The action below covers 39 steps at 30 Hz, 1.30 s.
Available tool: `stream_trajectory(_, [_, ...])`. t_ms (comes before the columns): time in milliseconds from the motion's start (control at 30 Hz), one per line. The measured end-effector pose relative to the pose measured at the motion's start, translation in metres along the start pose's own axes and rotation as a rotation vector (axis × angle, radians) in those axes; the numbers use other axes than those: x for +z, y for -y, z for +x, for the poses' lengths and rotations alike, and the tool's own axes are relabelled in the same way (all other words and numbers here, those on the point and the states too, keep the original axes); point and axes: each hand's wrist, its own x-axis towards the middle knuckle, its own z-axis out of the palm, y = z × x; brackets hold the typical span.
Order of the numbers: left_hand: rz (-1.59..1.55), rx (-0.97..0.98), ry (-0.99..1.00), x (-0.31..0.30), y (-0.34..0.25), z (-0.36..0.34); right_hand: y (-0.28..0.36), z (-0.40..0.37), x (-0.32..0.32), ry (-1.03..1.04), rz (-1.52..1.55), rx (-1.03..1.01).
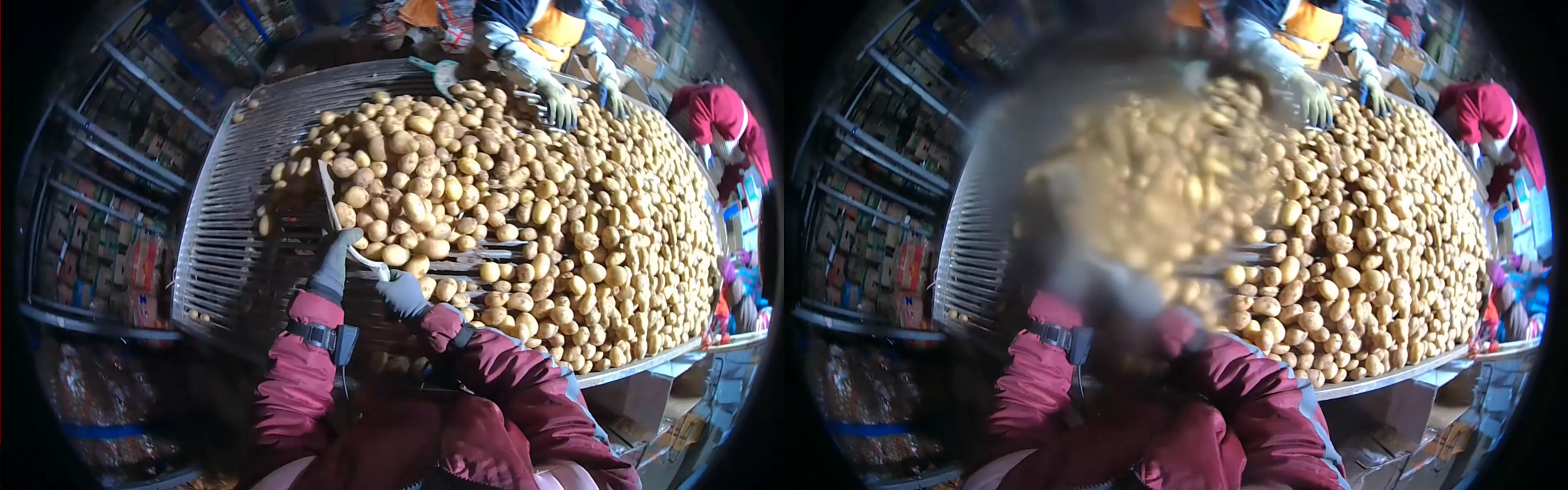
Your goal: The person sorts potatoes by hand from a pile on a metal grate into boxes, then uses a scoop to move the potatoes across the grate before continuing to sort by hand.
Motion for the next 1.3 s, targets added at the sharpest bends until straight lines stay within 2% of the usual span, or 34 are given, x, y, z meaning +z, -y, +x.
stream_trajectory(33, [0.017,-0.013,0.027,0.010,0.005,0.012,0.014,-0.013,-0.018,-0.017,0.045,-0.068])
stream_trajectory(67, [-0.043,0.029,-0.023,0.038,-0.001,-0.001,0.011,-0.018,-0.033,-0.130,-0.031,-0.266])
stream_trajectory(100, [-0.015,0.093,0.001,0.036,0.023,0.018,0.029,-0.027,-0.062,-0.110,-0.046,-0.479])
stream_trajectory(167, [-0.102,-0.004,0.023,0.080,0.009,0.010,0.029,-0.029,-0.095,0.003,-0.098,-0.286])
stream_trajectory(200, [-0.095,-0.004,0.041,0.105,0.000,0.014,0.007,-0.021,-0.101,-0.096,-0.070,-0.343])
stream_trajectory(233, [0.001,0.077,0.001,0.128,-0.004,0.020,-0.019,-0.013,-0.105,-0.192,-0.043,-0.394])
stream_trajectory(267, [0.098,0.154,-0.041,0.149,-0.006,0.019,-0.016,-0.013,-0.119,-0.214,-0.041,-0.412])
stream_trajectory(300, [0.108,0.144,-0.032,0.168,-0.008,0.015,-0.011,-0.019,-0.130,-0.174,0.024,-0.026])
stream_trajectory(400, [0.081,0.186,0.077,0.227,-0.043,0.003,-0.052,0.007,-0.158,-0.104,0.224,-0.068])
stream_trajectory(467, [0.073,0.214,0.104,0.265,-0.061,-0.006,-0.068,0.017,-0.177,-0.217,0.115,-0.169])
stream_trajectory(500, [0.069,0.223,0.098,0.288,-0.066,-0.011,-0.079,0.020,-0.187,-0.258,0.167,-0.193])
stream_trajectory(567, [0.041,0.245,0.187,0.330,-0.070,-0.010,-0.093,0.025,-0.224,-0.175,0.284,0.078])
stream_trajectory(633, [0.032,0.191,0.185,0.363,-0.050,0.016,-0.085,0.014,-0.261,-0.240,0.297,0.124])
stream_trajectory(667, [0.079,0.070,0.219,0.384,-0.069,-0.010,-0.088,0.009,-0.279,-0.321,0.178,0.032])
stream_trajectory(700, [0.123,-0.051,0.256,0.406,-0.096,-0.042,-0.064,-0.011,-0.291,-0.313,0.375,0.089])
stream_trajectory(767, [0.387,0.145,0.264,0.421,-0.099,-0.058,-0.049,-0.026,-0.303,-0.387,0.406,0.111])
stream_trajectory(800, [0.416,0.157,0.219,0.430,-0.087,-0.068,-0.040,-0.033,-0.307,-0.362,0.463,0.126])
stream_trajectory(833, [0.486,0.187,0.217,0.426,-0.051,-0.052,-0.030,-0.037,-0.307,-0.335,0.522,0.141])
stream_trajectory(867, [0.403,0.101,0.260,0.416,-0.055,-0.070,-0.046,-0.027,-0.297,-0.387,0.648,0.055])
stream_trajectory(900, [0.321,0.013,0.307,0.405,-0.058,-0.090,-0.063,-0.018,-0.287,-0.354,0.554,0.025])
stream_trajectory(967, [-0.010,-0.048,0.156,0.383,-0.021,-0.095,-0.100,-0.003,-0.253,-0.367,0.253,-0.062])
stream_trajectory(1000, [-0.094,0.010,0.154,0.361,0.002,-0.084,-0.114,0.000,-0.231,-0.311,0.166,-0.179])
stream_trajectory(1033, [-0.055,-0.128,0.093,0.338,0.011,-0.068,-0.090,-0.011,-0.210,-0.306,0.077,-0.165])
stream_trajectory(1067, [-0.141,-0.039,0.087,0.305,0.039,-0.049,-0.094,-0.006,-0.190,-0.187,-0.017,-0.054])
stream_trajectory(1100, [-0.227,0.049,0.081,0.272,0.057,-0.038,-0.069,-0.010,-0.177,-0.087,-0.126,0.023])
stream_trajectory(1133, [-0.034,0.001,0.002,0.249,0.016,-0.062,-0.071,-0.007,-0.162,0.117,-0.088,-0.132])
stream_trajectory(1167, [0.162,-0.050,-0.071,0.224,-0.031,-0.087,-0.064,-0.007,-0.147,0.110,-0.094,-0.118])
stream_trajectory(1200, [-0.184,0.025,-0.061,0.187,-0.026,-0.077,-0.053,-0.008,-0.135,0.185,-0.091,-0.115])
stream_trajectory(1233, [-0.051,0.076,-0.096,0.105,0.025,-0.029,-0.046,-0.008,-0.127,0.263,-0.091,-0.116])
stream_trajectory(1267, [-0.189,0.008,-0.244,0.077,-0.008,-0.033,-0.055,-0.007,-0.121,0.236,0.045,-0.094])
stream_trajectory(1300, [-0.051,0.130,-0.237,0.009,-0.001,-0.012,-0.038,-0.017,-0.136,0.245,0.021,-0.082])
